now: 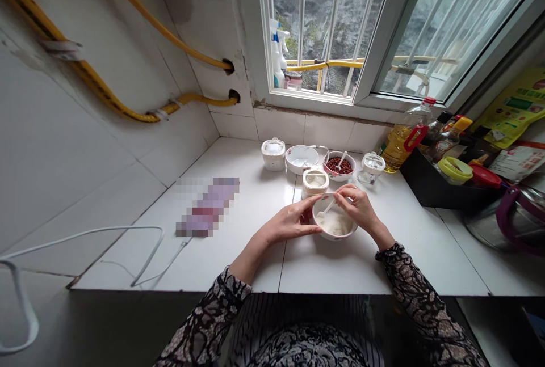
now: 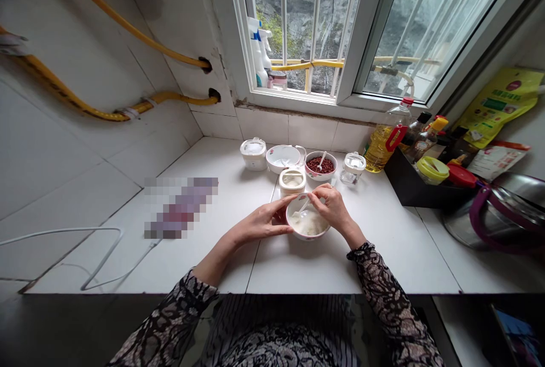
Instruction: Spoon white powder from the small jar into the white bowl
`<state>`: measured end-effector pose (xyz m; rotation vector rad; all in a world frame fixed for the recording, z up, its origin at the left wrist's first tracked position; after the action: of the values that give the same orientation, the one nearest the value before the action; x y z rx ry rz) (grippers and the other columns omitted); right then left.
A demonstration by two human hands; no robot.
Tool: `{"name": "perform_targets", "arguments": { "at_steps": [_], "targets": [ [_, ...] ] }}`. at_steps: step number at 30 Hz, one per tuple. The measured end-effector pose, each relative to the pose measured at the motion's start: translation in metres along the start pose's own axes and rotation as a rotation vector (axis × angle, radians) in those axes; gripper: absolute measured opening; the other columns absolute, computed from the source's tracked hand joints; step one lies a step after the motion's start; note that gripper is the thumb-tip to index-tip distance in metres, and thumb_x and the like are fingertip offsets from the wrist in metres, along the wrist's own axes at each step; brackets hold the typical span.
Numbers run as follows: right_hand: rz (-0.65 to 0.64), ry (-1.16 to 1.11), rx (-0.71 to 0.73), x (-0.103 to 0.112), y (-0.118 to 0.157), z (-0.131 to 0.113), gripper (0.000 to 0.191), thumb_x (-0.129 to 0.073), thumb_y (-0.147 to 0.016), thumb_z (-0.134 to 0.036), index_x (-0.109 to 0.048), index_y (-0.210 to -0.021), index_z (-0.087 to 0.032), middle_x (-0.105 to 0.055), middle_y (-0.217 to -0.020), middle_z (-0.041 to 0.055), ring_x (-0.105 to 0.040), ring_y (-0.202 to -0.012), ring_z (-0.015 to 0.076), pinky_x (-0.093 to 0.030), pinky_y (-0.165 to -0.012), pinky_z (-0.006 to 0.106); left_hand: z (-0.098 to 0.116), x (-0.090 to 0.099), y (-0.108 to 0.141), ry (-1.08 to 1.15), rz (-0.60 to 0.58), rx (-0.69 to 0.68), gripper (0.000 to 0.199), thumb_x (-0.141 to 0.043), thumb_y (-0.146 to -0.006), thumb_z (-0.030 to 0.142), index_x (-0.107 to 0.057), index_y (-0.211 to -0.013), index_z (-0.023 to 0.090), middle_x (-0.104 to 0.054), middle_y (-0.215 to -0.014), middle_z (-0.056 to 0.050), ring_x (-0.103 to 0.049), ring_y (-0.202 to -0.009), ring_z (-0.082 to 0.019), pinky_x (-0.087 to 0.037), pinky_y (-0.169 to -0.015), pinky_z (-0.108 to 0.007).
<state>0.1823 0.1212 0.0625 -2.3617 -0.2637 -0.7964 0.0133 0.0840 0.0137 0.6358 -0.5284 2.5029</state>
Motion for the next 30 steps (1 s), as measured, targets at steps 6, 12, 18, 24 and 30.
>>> {"name": "perform_targets", "arguments": {
  "at_steps": [6,12,18,24,30],
  "targets": [
    [0.007,-0.049,-0.043,0.001,0.000,0.000,0.040,-0.058,-0.094,-0.048,-0.067,-0.064,-0.022,-0.071,-0.072,0.0066,-0.064,-0.075,0.0207,-0.051,-0.070,0.034,0.004,0.001,0.000,0.003,-0.003,0.015,0.078,-0.070,-0.086,0.053,-0.038,-0.152,0.026,-0.063,-0.093,-0.003,-0.059,-0.080,-0.020,-0.051,-0.075,-0.035],
    [0.021,-0.115,-0.157,0.006,-0.001,0.006,0.044,-0.060,-0.089,-0.056,-0.066,-0.061,-0.022,-0.069,-0.065,0.0044,-0.062,-0.066,0.0192,-0.050,-0.068,0.033,0.006,0.002,0.000,0.005,-0.010,0.031,0.079,-0.071,-0.085,0.054,-0.039,-0.152,0.027,-0.062,-0.090,-0.002,-0.058,-0.078,-0.020,-0.051,-0.075,-0.036],
    [0.056,-0.179,-0.259,0.009,-0.002,0.017,0.050,-0.061,-0.084,-0.063,-0.065,-0.058,-0.020,-0.066,-0.059,0.0026,-0.059,-0.060,0.0170,-0.048,-0.067,0.031,0.004,0.002,0.000,0.022,-0.010,0.035,0.079,-0.072,-0.085,0.052,-0.038,-0.152,0.027,-0.065,-0.103,-0.006,-0.060,-0.085,-0.022,-0.053,-0.079,-0.037],
    [0.038,-0.301,-0.421,0.010,-0.002,0.039,0.060,-0.065,-0.072,-0.076,-0.062,-0.053,-0.019,-0.063,-0.053,0.0025,-0.053,-0.054,0.0144,-0.044,-0.060,0.029,0.005,0.002,0.000,0.036,-0.016,0.035,0.079,-0.072,-0.085,0.051,-0.038,-0.152,0.029,-0.065,-0.123,-0.009,-0.063,-0.096,-0.024,-0.054,-0.086,-0.042],
    [-0.022,-0.377,-0.484,0.012,-0.003,0.048,0.059,-0.071,-0.066,-0.075,-0.067,-0.056,-0.018,-0.066,-0.056,0.0041,-0.058,-0.057,0.0159,-0.049,-0.066,0.032,0.003,0.000,0.000,0.042,-0.029,0.045,0.079,-0.072,-0.085,0.051,-0.037,-0.152,0.029,-0.064,-0.129,-0.009,-0.064,-0.097,-0.024,-0.054,-0.088,-0.042]
  ]
}}
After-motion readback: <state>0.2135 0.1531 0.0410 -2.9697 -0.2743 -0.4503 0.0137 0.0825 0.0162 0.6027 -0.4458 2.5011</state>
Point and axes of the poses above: each hand's wrist, its own y-axis away from the middle knuckle, its own x-axis out of the back of the hand, z = x × y, the point moved 7 cm from there along -y, towards the middle knuckle
